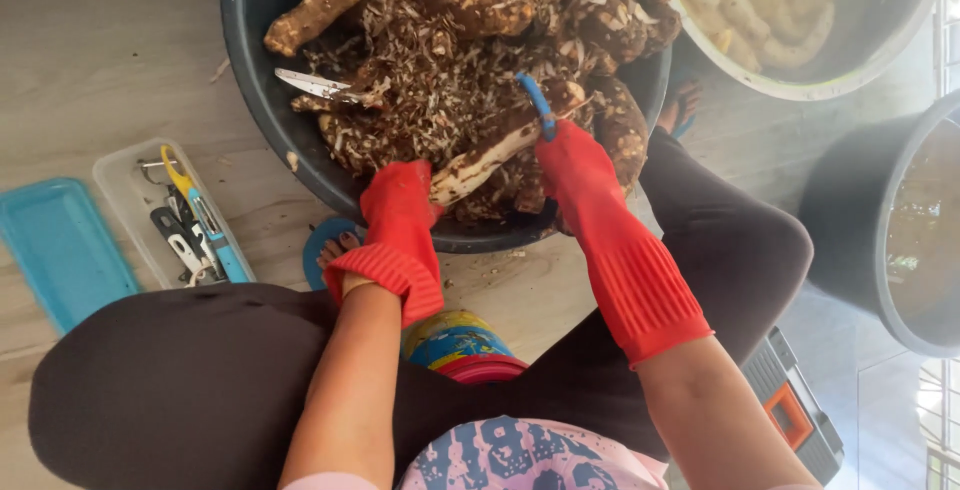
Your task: Peeling the outer skin of cassava roots using a hand peeler while sitting on the floor.
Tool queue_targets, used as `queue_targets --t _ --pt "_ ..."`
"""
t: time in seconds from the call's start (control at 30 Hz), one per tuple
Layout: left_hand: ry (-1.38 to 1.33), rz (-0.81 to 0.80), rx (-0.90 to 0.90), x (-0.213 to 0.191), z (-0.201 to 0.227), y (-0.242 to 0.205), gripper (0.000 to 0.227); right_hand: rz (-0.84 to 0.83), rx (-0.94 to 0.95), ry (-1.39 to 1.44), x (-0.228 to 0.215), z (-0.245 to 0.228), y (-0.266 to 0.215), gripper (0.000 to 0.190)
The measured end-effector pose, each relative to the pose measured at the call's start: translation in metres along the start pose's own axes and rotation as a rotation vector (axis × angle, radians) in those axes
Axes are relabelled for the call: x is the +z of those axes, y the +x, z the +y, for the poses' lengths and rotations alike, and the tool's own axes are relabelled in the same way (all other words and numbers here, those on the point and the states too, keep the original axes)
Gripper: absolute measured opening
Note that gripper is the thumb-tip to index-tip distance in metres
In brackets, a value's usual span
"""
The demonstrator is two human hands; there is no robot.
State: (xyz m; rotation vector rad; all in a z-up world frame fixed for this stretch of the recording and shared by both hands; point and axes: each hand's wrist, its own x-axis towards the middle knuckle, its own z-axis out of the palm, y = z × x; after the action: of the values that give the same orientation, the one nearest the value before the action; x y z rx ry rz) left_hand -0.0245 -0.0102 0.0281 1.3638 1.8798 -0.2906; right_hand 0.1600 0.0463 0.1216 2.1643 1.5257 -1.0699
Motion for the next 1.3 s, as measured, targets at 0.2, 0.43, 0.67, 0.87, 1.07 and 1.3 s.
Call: queue_targets --t 0.2,0.43,0.67,0.87,1.07,1.3 --pt "-0.353 -0.184 0.006 0.066 -0.026 0.042 0.048 0.027 -0.019 0.000 0.020 0.030 0.042 0.035" --pt "-0.159 -0.158 0.021 -0.016 -0.013 -0.019 0.044 0.103 -0.113 -0.036 0.012 0.045 0.044 0.042" --pt "0.003 -0.048 0.000 -0.044 0.005 -0.056 0.039 0.088 -0.135 0.008 0.024 0.036 0.003 0.049" --pt "0.054 0.062 0.042 -0.032 0.012 -0.063 0.033 -0.108 -0.187 0.106 0.041 0.006 -0.064 0.056" --pt "0.090 0.173 0.096 -0.029 0.014 -0.052 0.027 -0.535 0.081 0.671 0.025 0.026 -0.027 0.050" --pt "0.110 0.277 0.151 -0.020 0.002 -0.037 0.021 -0.191 -0.257 0.228 0.057 0.033 -0.008 0.048"
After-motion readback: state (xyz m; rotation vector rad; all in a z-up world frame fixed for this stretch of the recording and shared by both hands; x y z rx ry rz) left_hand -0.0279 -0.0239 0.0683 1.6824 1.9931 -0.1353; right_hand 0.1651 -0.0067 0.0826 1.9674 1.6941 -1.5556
